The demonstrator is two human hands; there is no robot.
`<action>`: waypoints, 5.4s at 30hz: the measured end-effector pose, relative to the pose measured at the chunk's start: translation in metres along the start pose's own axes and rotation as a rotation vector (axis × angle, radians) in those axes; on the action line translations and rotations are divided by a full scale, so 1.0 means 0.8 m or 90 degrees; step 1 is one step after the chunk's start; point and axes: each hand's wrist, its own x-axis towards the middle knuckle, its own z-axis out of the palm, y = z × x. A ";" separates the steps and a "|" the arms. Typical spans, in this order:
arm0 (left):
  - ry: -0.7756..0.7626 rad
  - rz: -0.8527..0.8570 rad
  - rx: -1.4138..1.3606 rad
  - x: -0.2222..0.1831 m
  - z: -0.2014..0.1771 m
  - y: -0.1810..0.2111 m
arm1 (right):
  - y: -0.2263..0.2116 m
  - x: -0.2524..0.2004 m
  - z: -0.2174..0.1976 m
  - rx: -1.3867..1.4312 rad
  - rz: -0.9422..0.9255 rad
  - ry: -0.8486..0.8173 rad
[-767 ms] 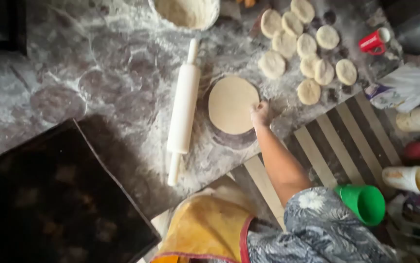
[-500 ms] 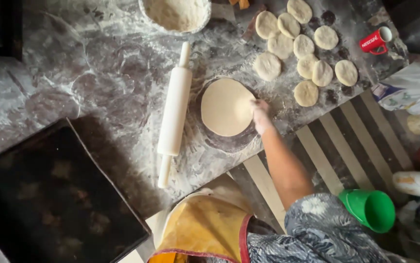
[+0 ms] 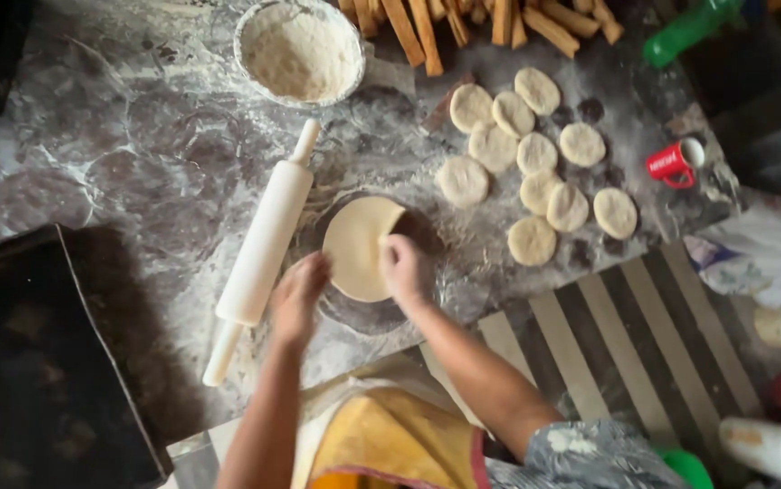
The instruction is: Rolling out small dough portions into flat discs and placing them onto baking trays.
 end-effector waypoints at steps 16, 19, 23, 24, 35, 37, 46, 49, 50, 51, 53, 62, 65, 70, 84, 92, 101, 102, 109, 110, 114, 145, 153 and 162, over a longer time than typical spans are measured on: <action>-0.049 0.113 0.002 0.045 0.204 0.007 | 0.016 0.023 -0.009 0.799 0.141 -0.295; -0.087 0.130 0.356 0.025 0.189 0.007 | -0.015 0.037 -0.030 0.988 0.172 -0.306; -0.006 0.067 0.293 -0.004 0.099 -0.018 | -0.090 0.065 -0.037 1.252 0.190 -0.346; 0.042 0.045 0.171 -0.007 0.077 -0.015 | -0.117 0.067 -0.032 1.320 0.200 -0.376; 0.037 0.093 -0.394 -0.036 -0.073 0.174 | -0.376 -0.019 0.091 0.619 -0.109 -0.499; 0.002 0.228 -0.527 -0.047 -0.104 0.247 | -0.391 -0.049 0.155 0.961 0.094 -0.524; 0.090 0.187 -0.593 -0.092 -0.339 0.327 | -0.524 -0.163 0.328 1.307 0.470 -0.641; 0.117 0.180 -0.585 -0.087 -0.385 0.343 | -0.518 -0.180 0.378 1.257 0.615 -0.479; 0.122 0.169 -0.585 -0.088 -0.400 0.338 | -0.503 -0.195 0.394 1.256 0.624 -0.467; 0.131 0.160 -0.576 -0.089 -0.413 0.333 | -0.488 -0.209 0.409 1.284 0.579 -0.429; 0.110 0.166 -0.552 -0.055 -0.450 0.338 | -0.489 -0.199 0.454 1.332 0.494 -0.396; 0.131 0.131 -0.491 0.008 -0.528 0.358 | -0.443 -0.177 0.537 1.107 0.635 -0.222; 0.198 0.116 -0.484 0.009 -0.534 0.367 | -0.452 -0.167 0.522 1.084 0.662 -0.274; 0.345 0.170 -0.245 0.004 -0.563 0.368 | -0.392 -0.150 0.504 0.964 0.502 -0.211; 0.045 0.256 0.991 -0.122 -0.501 0.373 | -0.471 -0.213 0.456 -0.120 -0.364 -0.450; 0.295 0.328 0.684 -0.107 -0.529 0.383 | -0.480 -0.187 0.447 -0.041 -0.415 -0.421; 0.332 0.309 0.372 -0.017 -0.575 0.362 | -0.422 -0.174 0.430 0.074 -0.190 -0.212; 0.314 0.315 0.348 -0.013 -0.577 0.357 | -0.421 -0.179 0.424 0.066 -0.187 -0.218; 0.333 0.320 0.336 -0.043 -0.548 0.402 | -0.469 -0.210 0.448 -0.074 -0.301 -0.471; 0.328 0.316 0.338 -0.057 -0.542 0.413 | -0.473 -0.206 0.458 -0.075 -0.294 -0.469; 0.373 0.354 0.692 -0.096 -0.576 0.440 | -0.462 -0.182 0.492 -0.307 -0.401 -0.604; 0.547 0.078 0.938 -0.127 -0.637 0.421 | -0.468 -0.238 0.475 -0.459 -0.583 -0.699; 0.549 0.036 0.941 -0.124 -0.635 0.425 | -0.501 -0.243 0.503 -0.430 -0.544 -0.749; 0.561 0.049 0.939 -0.122 -0.639 0.422 | -0.523 -0.207 0.544 -0.470 -0.482 -0.753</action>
